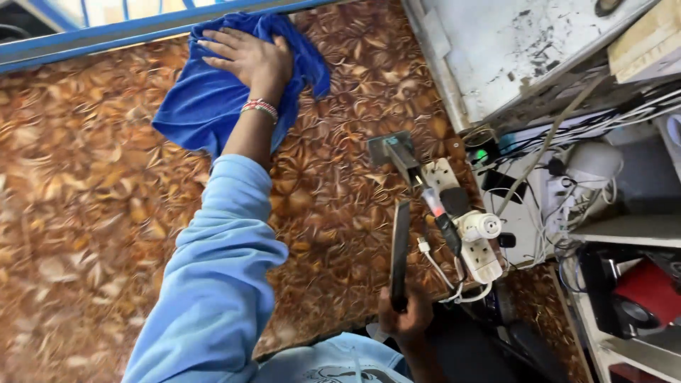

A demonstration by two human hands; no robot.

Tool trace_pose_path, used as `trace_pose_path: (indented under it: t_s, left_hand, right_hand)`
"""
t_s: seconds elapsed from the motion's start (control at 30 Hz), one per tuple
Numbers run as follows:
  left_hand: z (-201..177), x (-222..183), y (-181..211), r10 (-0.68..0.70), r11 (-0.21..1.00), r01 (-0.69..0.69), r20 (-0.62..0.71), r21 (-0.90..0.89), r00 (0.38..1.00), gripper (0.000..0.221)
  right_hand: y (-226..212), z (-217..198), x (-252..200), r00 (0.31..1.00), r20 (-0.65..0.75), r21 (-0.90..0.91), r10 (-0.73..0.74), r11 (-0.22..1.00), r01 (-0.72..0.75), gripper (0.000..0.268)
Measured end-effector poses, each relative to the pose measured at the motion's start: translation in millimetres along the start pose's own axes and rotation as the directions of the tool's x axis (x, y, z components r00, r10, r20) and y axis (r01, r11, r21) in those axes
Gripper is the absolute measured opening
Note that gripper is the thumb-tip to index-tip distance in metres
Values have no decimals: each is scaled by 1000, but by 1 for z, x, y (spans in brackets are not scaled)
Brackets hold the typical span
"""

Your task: The person is cleaning their electronics repair workbench by wiping it with a cloth and then cleaning and inspecting a digital multimeter.

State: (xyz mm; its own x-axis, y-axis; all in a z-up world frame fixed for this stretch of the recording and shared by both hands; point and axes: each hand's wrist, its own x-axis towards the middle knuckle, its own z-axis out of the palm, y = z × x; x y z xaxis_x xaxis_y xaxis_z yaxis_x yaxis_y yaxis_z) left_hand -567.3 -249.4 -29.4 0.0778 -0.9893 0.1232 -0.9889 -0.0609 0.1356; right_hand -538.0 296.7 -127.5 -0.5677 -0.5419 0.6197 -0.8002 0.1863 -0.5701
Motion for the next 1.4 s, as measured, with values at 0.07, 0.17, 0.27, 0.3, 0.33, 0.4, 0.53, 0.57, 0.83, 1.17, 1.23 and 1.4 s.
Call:
trace_pose_path:
  t_s: [0.07, 0.17, 0.27, 0.3, 0.33, 0.4, 0.53, 0.57, 0.83, 1.17, 1.23, 1.4]
  left_hand:
    - [-6, -15, 40, -65, 998, 65, 42, 17, 997, 106]
    - [-17, -46, 78, 174, 977, -159, 98, -141, 980, 128]
    - [-16, -60, 109, 478, 872, -431, 216, -231, 851, 129]
    - [-5, -59, 119, 558, 825, -524, 168, -210, 812, 121]
    - [6, -59, 128, 634, 770, -611, 122, -185, 763, 114]
    - [17, -52, 136, 713, 694, -690, 66, -208, 698, 105]
    - [22, -29, 152, 855, 516, -814, 104, -267, 508, 90]
    - [29, -26, 154, 858, 511, -817, 103, -268, 503, 90]
    - [17, -45, 134, 968, 240, -907, 14, -346, 251, 82]
    - [-39, -91, 101, 991, 77, -887, 136, -455, 16, 91]
    - [-33, -84, 116, 980, 190, -902, 125, -388, 152, 102]
    - [-1, -70, 140, 962, 274, -904, 88, -329, 259, 107]
  right_hand:
    - [-6, -3, 7, 999, 20, 14, 38, 999, -39, 38]
    - [-33, -9, 32, 983, 81, 58, 163, 984, -168, 27]
    - [-44, -10, 45, 977, 125, 45, 171, 983, -178, 18]
    - [-37, -9, 36, 986, 87, 33, 141, 989, -145, 21]
    - [-31, -7, 27, 993, 50, 19, 111, 994, -112, 28]
    - [-41, -9, 42, 991, 64, 42, 122, 991, -124, 22]
    - [-38, -8, 37, 984, 76, 29, 159, 986, -162, 21]
    - [-38, -7, 38, 984, 72, 26, 161, 986, -163, 21]
    - [-51, -19, 62, 907, 283, 96, 313, 931, -352, 19]
    - [-54, -15, 68, 987, 120, 51, 104, 993, -111, 18]
    - [-58, -16, 73, 987, 129, 101, 98, 989, -111, 18]
    - [-57, -14, 77, 991, 86, 125, 100, 986, -111, 18]
